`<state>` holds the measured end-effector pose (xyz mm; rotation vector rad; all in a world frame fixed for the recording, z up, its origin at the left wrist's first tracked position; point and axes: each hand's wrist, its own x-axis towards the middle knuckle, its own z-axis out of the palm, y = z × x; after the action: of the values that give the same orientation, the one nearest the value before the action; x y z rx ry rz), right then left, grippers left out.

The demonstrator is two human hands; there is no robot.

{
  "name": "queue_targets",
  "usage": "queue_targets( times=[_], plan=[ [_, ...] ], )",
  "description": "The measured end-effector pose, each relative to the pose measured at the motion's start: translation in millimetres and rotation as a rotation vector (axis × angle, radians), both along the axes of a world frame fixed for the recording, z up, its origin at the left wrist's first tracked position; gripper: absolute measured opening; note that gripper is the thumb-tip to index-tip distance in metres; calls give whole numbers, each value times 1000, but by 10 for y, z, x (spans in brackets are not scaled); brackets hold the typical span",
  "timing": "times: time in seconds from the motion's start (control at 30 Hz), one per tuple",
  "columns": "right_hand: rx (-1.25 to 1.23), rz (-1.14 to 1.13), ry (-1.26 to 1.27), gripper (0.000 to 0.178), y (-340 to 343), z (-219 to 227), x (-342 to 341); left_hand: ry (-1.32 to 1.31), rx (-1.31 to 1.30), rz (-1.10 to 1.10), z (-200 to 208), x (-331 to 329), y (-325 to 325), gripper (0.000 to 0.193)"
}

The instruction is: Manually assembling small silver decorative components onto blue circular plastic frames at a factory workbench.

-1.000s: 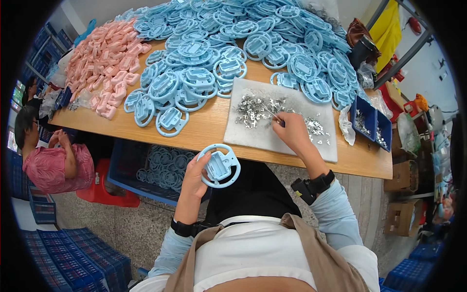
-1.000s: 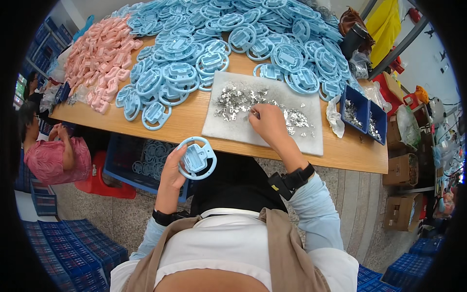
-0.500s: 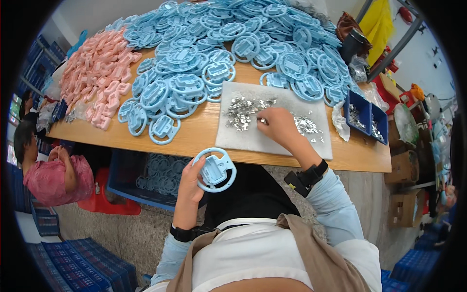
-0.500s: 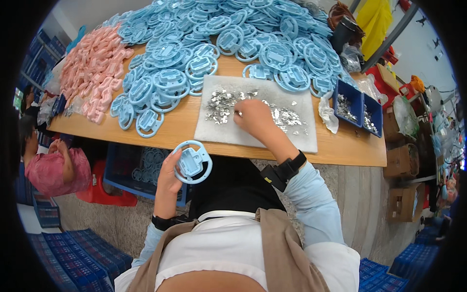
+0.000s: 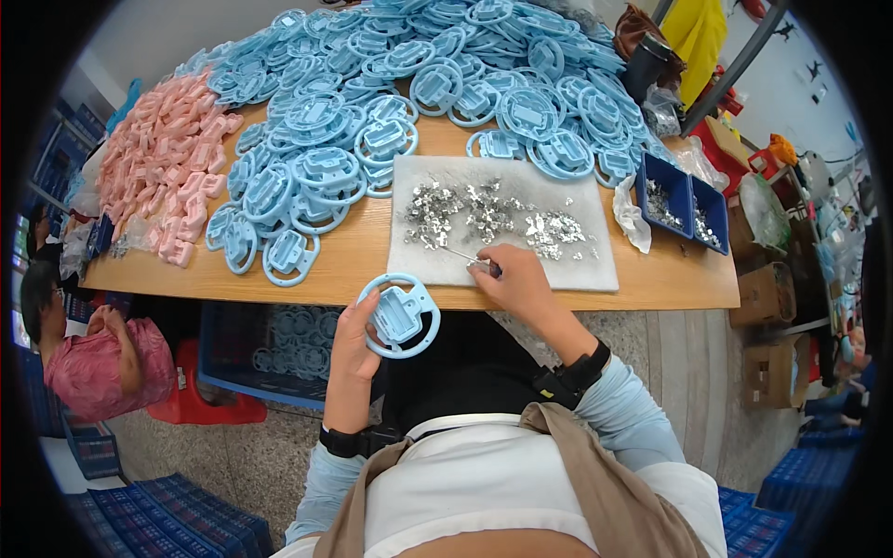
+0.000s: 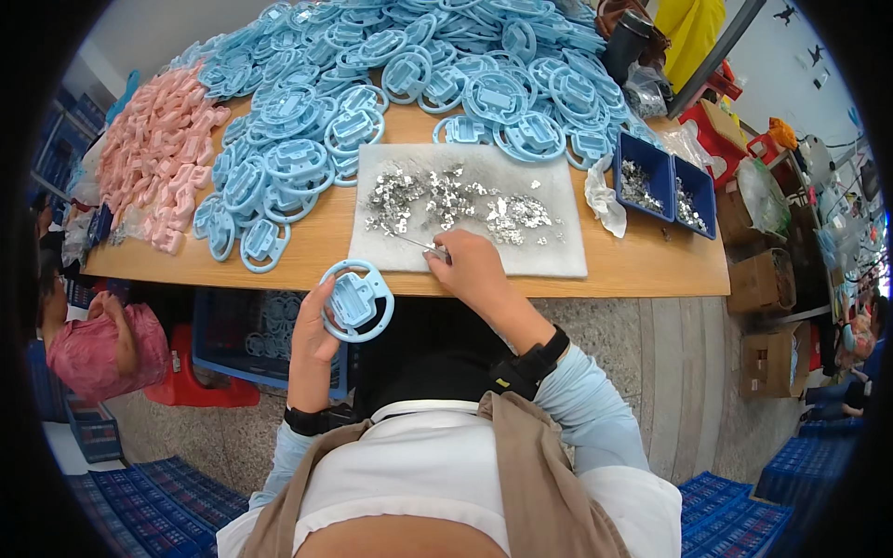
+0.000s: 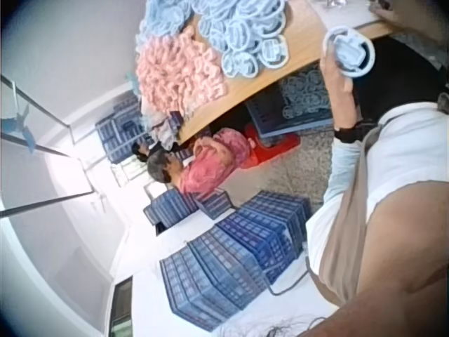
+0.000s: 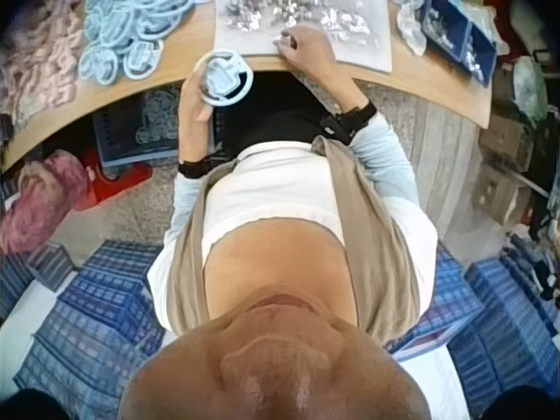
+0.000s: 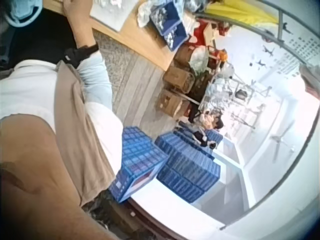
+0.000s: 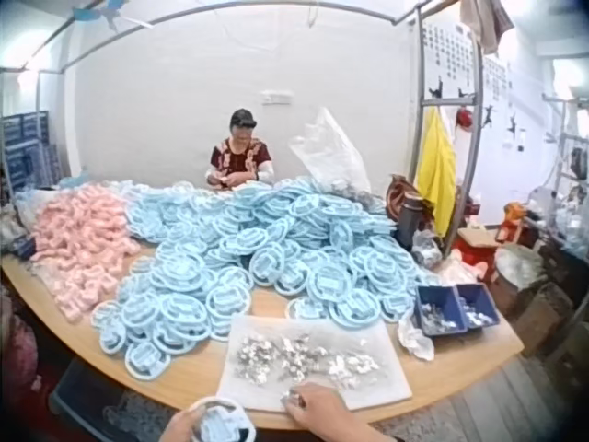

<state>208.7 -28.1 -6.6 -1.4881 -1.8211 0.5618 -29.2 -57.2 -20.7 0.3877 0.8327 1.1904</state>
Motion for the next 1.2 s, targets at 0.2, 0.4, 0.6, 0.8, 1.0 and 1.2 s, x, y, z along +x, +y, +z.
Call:
queue_targets(
  times=[0.2, 0.4, 0.6, 0.8, 1.0, 1.2],
  plan=[
    [169, 46, -111, 13, 69, -106, -52, 21, -7, -17, 28, 87, 65, 30],
    [39, 246, -104, 16, 130, 90, 246, 68, -17, -64, 92, 148, 81, 33],
    [38, 72, 15, 20, 20, 33, 261, 76, -31, -66, 95, 189, 106, 29],
    [261, -17, -95, 11, 6, -110, 126, 154, 23, -91, -13, 262, 203, 26],
    [161, 39, 147, 11, 90, -17, 158, 30, -25, -121, -57, 268, 287, 29],
    [-118, 44, 404, 16, 151, 344, 283, 88, 71, -265, 233, 466, 376, 30]
  ],
)
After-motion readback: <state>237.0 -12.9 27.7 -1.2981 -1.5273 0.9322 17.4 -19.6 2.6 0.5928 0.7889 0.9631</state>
